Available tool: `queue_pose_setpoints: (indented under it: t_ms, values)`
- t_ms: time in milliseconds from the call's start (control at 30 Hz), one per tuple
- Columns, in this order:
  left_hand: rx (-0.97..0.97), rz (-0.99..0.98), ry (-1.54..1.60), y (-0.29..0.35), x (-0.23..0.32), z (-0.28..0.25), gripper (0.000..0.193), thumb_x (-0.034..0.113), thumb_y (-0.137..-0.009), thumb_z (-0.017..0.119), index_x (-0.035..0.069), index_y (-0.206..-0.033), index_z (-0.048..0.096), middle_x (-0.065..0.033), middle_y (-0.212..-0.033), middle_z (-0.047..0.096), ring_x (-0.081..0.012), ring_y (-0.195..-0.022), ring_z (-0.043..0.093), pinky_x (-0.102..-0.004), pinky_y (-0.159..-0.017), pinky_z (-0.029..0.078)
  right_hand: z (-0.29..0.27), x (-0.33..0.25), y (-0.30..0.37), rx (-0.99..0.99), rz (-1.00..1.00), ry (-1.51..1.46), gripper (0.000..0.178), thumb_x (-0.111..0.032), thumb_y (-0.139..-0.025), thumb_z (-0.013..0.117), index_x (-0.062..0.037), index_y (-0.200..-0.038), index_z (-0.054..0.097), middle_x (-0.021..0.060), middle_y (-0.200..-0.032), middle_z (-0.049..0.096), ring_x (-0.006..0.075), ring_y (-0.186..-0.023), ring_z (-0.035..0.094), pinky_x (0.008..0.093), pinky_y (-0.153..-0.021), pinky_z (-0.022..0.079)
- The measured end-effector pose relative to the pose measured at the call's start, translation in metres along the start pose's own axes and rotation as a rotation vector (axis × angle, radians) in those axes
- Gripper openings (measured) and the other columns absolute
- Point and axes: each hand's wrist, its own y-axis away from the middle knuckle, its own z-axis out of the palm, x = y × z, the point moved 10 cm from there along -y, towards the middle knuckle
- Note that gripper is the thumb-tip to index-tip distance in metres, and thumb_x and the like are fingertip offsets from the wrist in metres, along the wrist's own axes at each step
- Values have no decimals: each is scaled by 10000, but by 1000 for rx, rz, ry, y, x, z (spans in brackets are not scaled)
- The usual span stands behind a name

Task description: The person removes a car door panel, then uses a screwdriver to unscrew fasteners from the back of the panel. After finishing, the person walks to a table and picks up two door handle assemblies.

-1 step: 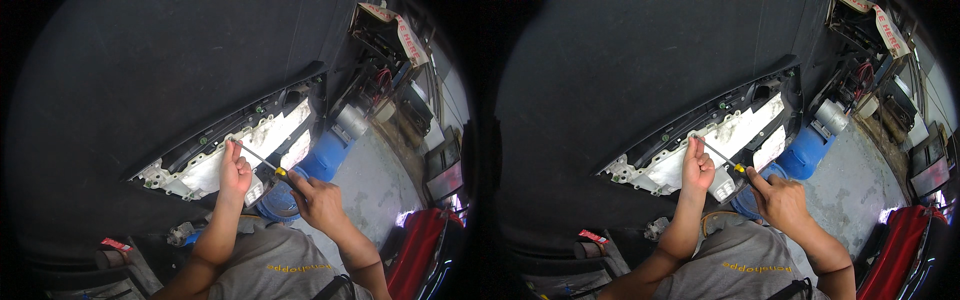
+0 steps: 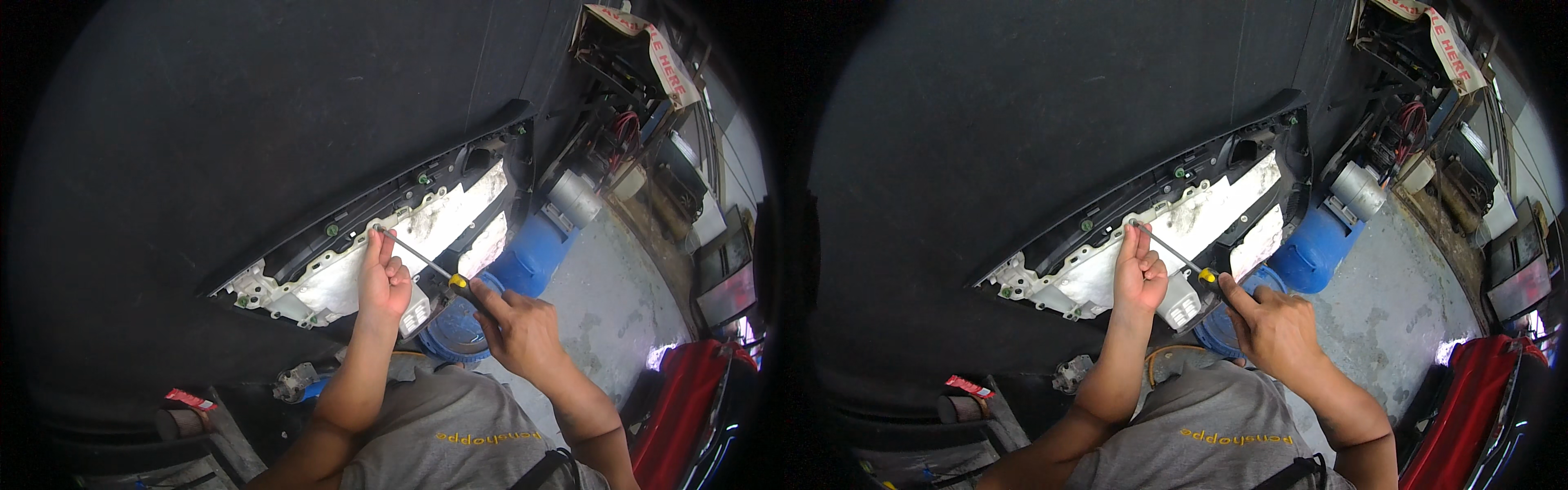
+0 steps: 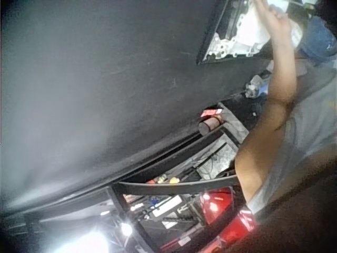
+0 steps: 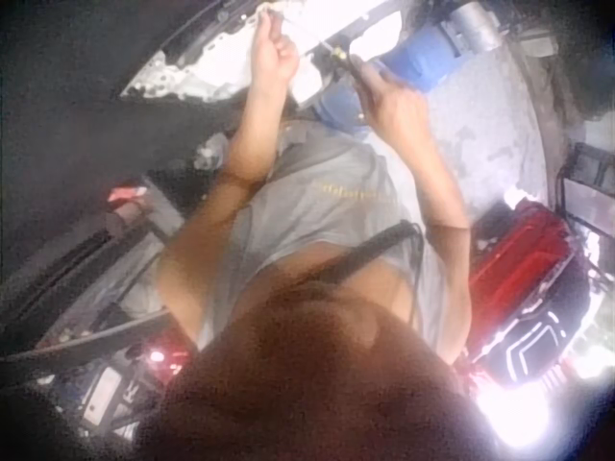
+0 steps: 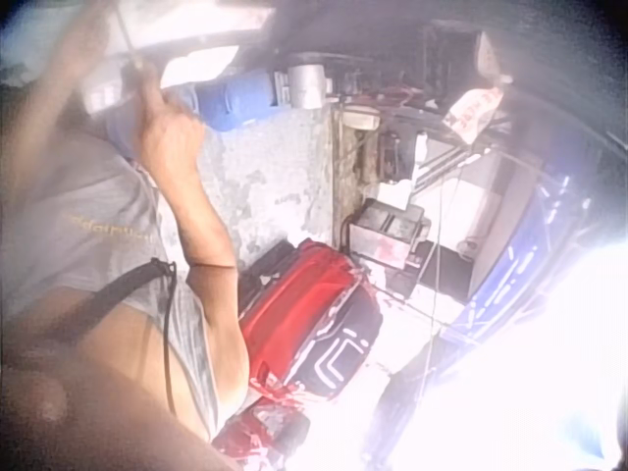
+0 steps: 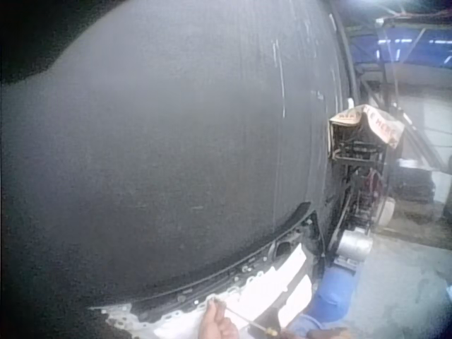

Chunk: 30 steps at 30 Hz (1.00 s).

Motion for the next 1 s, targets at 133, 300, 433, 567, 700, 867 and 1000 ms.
queue_pose_setpoints:
  t_ms: [133, 300, 433, 567, 700, 867, 1000]
  values:
    - [1, -1, -25, 2, 1, 1, 178, 351, -1021, 622, 175, -1040, 642, 45, -1083, 685, 3, -483, 367, -154, -400, 295, 3, -2, 2, -25, 6, 23, 468, -264, -873, 723, -184, -1327, 641, 64, -666, 568, 268, -539, 604, 404, -514, 492]
    - [50, 4, -25, -2, -1, -6, 200, 365, -1004, 646, 172, -1057, 647, 49, -1093, 671, 2, -485, 362, -152, -400, 293, 10, -3, 6, -39, 25, -13, 471, -282, -884, 712, -178, -1336, 629, 67, -659, 585, 273, -554, 625, 406, -519, 501]
    - [89, 17, -23, -2, -1, -8, 247, 396, -975, 678, 172, -1076, 654, 61, -1058, 653, 0, -496, 365, -157, -406, 292, 19, -7, 10, -35, 19, -41, 469, -291, -895, 703, -155, -1337, 624, 68, -656, 599, 272, -556, 633, 406, -517, 504]
    - [82, 3, -9, -5, -9, -5, 279, 416, -961, 690, 174, -1095, 656, 67, -1072, 633, -3, -514, 367, -160, -417, 294, 20, -8, 14, -18, 46, -58, 471, -297, -897, 703, -141, -1335, 624, 73, -653, 600, 273, -556, 636, 403, -513, 502]
    - [113, 31, -48, -1, -3, -8, 325, 438, -969, 669, 161, -1137, 652, 62, -1100, 617, -5, -521, 360, -166, -422, 299, 25, -13, 11, -12, 20, -115, 467, -285, -910, 692, -122, -1340, 610, 92, -642, 605, 286, -535, 628, 409, -507, 497]
    - [-113, -40, -96, 10, -9, 11, 297, 348, -1035, 589, 114, -1216, 619, 24, -1076, 657, -15, -509, 373, -177, -425, 314, 44, 13, 14, -227, 308, -656, 423, -292, -975, 652, -77, -1328, 562, 58, -626, 618, 202, -438, 559, 334, -466, 455]
    - [-219, -69, -35, 10, -11, 17, 246, 266, -1057, 558, 95, -1226, 610, -3, -1047, 685, -26, -495, 382, -182, -426, 325, 76, 30, 18, -469, 625, -1378, 398, -299, -1016, 622, -42, -1308, 536, 14, -640, 608, 95, -451, 512, 250, -455, 407]
